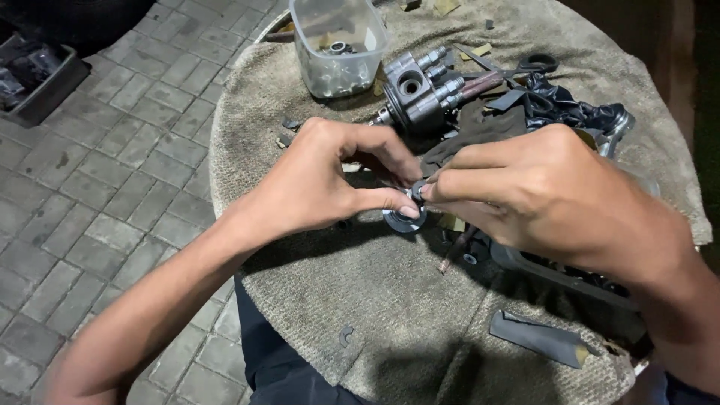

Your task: The person assembles small mechanical components by hand, stacking washers and rings onto a cylindrical shaft. They repeatedly adjust and align the parts on a cloth-covered work surface with scattered tools and containers nearby.

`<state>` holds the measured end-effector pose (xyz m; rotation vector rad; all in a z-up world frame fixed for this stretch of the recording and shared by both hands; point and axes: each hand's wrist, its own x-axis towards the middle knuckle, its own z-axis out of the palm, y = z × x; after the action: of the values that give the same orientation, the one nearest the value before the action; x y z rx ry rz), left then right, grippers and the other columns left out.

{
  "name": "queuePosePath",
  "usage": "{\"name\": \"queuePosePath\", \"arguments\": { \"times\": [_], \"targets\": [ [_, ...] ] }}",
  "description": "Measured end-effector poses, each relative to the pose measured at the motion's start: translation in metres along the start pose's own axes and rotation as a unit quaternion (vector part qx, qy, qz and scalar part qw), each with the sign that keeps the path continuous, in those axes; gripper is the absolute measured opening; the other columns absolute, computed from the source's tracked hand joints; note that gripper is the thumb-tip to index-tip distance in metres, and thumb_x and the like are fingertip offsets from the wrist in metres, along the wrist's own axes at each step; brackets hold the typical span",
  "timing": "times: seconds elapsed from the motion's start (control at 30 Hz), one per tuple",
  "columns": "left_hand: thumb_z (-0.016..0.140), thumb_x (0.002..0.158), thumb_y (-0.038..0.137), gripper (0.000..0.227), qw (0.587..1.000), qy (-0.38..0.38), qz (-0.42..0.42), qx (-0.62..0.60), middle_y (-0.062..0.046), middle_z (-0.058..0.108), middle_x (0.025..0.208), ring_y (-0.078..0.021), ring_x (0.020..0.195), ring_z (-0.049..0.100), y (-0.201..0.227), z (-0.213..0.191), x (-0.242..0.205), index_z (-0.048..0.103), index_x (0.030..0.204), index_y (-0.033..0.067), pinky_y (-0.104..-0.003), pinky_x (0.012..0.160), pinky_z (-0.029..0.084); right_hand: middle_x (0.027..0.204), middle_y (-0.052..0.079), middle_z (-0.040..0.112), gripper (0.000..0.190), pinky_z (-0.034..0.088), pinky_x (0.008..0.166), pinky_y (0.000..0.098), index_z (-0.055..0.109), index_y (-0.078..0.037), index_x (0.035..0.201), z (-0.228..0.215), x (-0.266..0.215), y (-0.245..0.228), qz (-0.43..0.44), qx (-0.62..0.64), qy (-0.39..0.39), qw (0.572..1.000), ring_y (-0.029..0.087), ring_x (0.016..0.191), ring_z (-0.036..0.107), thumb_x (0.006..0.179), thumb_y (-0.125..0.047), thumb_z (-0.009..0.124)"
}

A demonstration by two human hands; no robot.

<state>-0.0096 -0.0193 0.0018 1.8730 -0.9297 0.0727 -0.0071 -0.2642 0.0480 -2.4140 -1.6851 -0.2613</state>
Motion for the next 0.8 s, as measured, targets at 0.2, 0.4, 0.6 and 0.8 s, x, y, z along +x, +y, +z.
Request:
{"name": "queuePosePath", "arguments": {
  "times": [0.2,0.4,0.6,0.8],
  "targets": [
    [0.08,0.086,0.028,0.029,0.999,-0.012,0.031,0.002,-0.006,0.08,0.102,-0.0161,0.095,0.079,0.005,-0.003,-0.001,0.072,0.104,0.008,-0.028,0.088,0.063,0.088,0.007,0.072,0.007,0.056,0.056,0.0341,0.072,-0.002,0.1,-0.006,0.005,-0.003,-0.018,0.046,0.026,0.998,0.02,0.07,0.07,0.096,-0.007,0.073],
    [0.076,0.09,0.023,0.022,1.0,-0.01,0.018,-0.002,-0.007,0.08,0.105,-0.0171,0.098,0.079,0.003,-0.003,-0.002,0.075,0.106,0.008,-0.029,0.091,0.063,0.092,0.008,0.074,0.012,0.058,0.061,0.033,0.075,0.0,0.103,-0.006,0.003,-0.003,-0.008,0.051,0.031,0.998,0.02,0.075,0.072,0.093,-0.006,0.074],
    [0.076,0.089,0.025,0.022,0.998,-0.005,0.066,0.001,-0.01,0.081,0.1,-0.0189,0.089,0.082,-0.002,0.001,-0.004,0.076,0.103,0.0079,-0.027,0.082,0.067,0.09,0.004,0.076,0.01,0.061,0.059,0.0358,0.077,-0.005,0.098,0.0,-0.005,0.001,-0.036,0.01,-0.001,0.999,0.021,0.071,0.072,0.089,-0.007,0.078],
    [0.068,0.097,0.018,0.023,0.983,0.007,0.174,0.056,-0.018,0.077,0.097,-0.0285,0.089,0.079,-0.006,0.001,-0.003,0.074,0.102,-0.0034,-0.034,0.079,0.068,0.095,0.007,0.078,0.013,0.063,0.07,0.0353,0.078,-0.003,0.101,-0.003,-0.003,-0.002,-0.029,0.014,-0.003,0.999,0.022,0.079,0.075,0.089,-0.007,0.076]
  ]
}}
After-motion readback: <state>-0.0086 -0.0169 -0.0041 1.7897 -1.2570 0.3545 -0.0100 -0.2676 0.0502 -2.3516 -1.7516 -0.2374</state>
